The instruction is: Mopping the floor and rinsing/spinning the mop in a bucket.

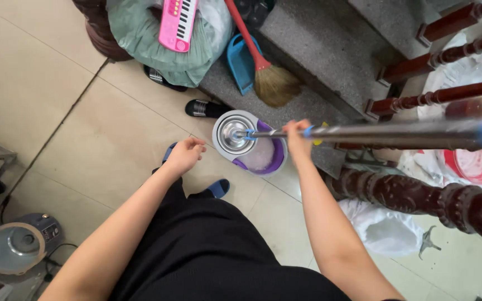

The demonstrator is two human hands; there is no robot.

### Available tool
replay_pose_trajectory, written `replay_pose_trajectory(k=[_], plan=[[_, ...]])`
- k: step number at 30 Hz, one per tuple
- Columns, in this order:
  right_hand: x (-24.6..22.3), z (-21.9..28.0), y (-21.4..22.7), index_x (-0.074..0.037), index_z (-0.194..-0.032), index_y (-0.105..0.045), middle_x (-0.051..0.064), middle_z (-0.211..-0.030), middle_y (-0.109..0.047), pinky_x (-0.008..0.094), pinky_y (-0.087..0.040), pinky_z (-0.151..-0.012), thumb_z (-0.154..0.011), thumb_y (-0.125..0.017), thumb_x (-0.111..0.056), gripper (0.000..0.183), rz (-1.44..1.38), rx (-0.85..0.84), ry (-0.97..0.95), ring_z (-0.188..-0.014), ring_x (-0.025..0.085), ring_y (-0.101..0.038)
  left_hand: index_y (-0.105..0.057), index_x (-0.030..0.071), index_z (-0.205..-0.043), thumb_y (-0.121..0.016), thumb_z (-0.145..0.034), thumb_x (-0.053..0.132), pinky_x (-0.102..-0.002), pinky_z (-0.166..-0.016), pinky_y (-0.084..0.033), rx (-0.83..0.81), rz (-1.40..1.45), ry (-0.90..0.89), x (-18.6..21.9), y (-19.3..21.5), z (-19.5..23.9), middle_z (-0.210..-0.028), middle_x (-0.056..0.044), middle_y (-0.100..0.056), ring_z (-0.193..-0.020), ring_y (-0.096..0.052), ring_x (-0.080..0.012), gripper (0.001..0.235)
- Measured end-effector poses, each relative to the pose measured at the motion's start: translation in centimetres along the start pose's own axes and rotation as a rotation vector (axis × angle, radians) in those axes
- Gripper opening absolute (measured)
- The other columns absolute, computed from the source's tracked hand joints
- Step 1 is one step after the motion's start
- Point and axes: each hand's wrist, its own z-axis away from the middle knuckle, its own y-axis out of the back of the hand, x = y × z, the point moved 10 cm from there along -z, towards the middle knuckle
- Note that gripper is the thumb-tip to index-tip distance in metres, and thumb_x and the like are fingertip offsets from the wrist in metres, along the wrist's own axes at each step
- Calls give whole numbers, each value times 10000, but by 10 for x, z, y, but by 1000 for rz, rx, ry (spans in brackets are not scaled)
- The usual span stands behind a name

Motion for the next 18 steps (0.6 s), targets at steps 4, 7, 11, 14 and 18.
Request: replay_pose_trajectory(k=[4,7,11,14,18], plan=[[13,8,-11,-98,-791,-639,59,-864,-720,344,-513,-838,-925,-679,-182,163,99,-102,-244,-860,156,-661,-643,5,-1248,-536,-965,146,-297,-779,-549,31,44,-8,7,13,16,-1100,-92,-754,-801,-656,-135,334],[-151,0,26,-97,-816,-577,69,-819,-664,449,-625,-785,-844,-625,-107,56,-180,15,45,-766,220,-717,-643,5,-1247,-538,-952,137,-303,-773,-546,48,26,-7,8,12,13,-1099,-83,-758,-795,-652,-140,339],[-249,-13,96,-105,-782,-522,45,-675,-558,400,-614,-793,-1072,-563,-123,294,-332,171,322,-646,182,-609,-646,2,-1238,-547,-949,137,-312,-756,-538,31,26,3,16,2,15,-1081,-85,-758,-782,-646,-143,334],[-231,-12,102,-125,-839,-526,27,-611,-505,373,-616,-824,-1124,-554,-146,287,-306,317,395,-566,169,-573,-643,4,-1228,-551,-952,145,-304,-758,-540,16,-4,-14,13,-7,12,-1071,-87,-755,-782,-655,-139,323],[-119,-9,38,-110,-865,-454,31,-675,-549,324,-514,-600,-1071,-522,-131,219,-314,162,254,-576,141,-577,-651,-2,-1221,-551,-961,152,-305,-751,-557,18,15,-40,-13,-10,-7,-1064,-106,-758,-781,-668,-149,318]])
